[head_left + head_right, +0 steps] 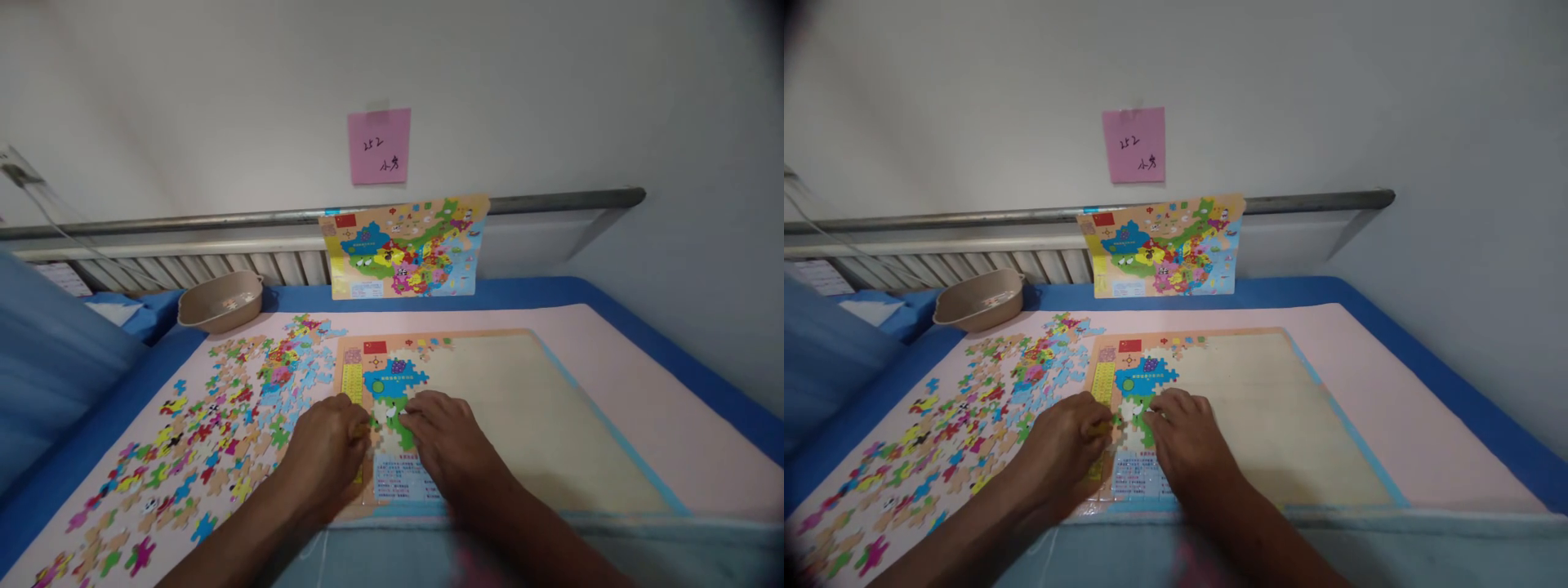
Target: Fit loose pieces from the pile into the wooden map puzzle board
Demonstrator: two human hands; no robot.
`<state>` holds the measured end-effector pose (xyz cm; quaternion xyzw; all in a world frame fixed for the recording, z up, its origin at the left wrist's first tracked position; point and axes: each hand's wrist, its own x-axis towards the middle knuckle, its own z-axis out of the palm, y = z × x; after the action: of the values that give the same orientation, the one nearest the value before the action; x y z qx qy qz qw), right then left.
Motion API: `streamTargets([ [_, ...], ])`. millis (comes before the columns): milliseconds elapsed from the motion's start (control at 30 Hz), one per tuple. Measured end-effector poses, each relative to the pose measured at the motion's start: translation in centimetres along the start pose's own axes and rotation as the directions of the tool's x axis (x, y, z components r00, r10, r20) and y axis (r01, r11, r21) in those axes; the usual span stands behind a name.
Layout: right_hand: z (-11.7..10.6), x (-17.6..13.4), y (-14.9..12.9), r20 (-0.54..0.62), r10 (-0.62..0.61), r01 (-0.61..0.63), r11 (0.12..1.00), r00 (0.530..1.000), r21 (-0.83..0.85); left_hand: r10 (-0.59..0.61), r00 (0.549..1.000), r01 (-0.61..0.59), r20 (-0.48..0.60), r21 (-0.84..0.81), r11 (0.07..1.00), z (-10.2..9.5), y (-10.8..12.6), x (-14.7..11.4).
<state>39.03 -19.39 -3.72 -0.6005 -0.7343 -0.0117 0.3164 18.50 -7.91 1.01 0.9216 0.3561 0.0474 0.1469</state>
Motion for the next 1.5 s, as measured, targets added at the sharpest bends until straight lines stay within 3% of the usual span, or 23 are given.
streamTargets([
  [233, -0.4, -0.1, 0.0, 0.118, -0.019, 0.022, 1.000, 0.993, -0.022, -0.024, 0.999, 0.022, 0.034, 0.046, 0.999, 0.2, 0.6, 2.0],
  [600, -0.1, -0.4, -0.2, 0.129, 0.005, -0.007, 1.000, 0.992, 0.016, -0.020, 0.999, 0.017, 0.051, 0.060, 0.998, 0.7, 1.0, 2.5],
  [900, -0.2, -0.3, -0.3, 0.115, -0.004, 0.004, 1.000, 0.993, 0.003, -0.028, 0.997, 0.025, 0.067, 0.042, 0.999, 0.5, 1.1, 2.6],
  [1167, 0.6, -0.5, 0.2, 0.048, -0.040, 0.041, 0.999, 0.998, -0.029, 0.001, 1.000, -0.002, -0.008, -0.051, 0.999, -0.1, -0.5, 1.5],
  [1367, 1.2, -0.7, 0.4, 0.019, -0.059, 0.060, 0.996, 0.998, -0.070, 0.129, 0.990, -0.130, 0.051, 0.010, 0.992, -0.6, 1.2, 0.1],
  [1500, 1.1, -0.7, 0.4, 0.002, -0.078, 0.077, 0.993, 0.997, -0.087, 0.151, 0.986, -0.155, 0.071, 0.056, 0.986, -0.3, 1.7, 0.1],
])
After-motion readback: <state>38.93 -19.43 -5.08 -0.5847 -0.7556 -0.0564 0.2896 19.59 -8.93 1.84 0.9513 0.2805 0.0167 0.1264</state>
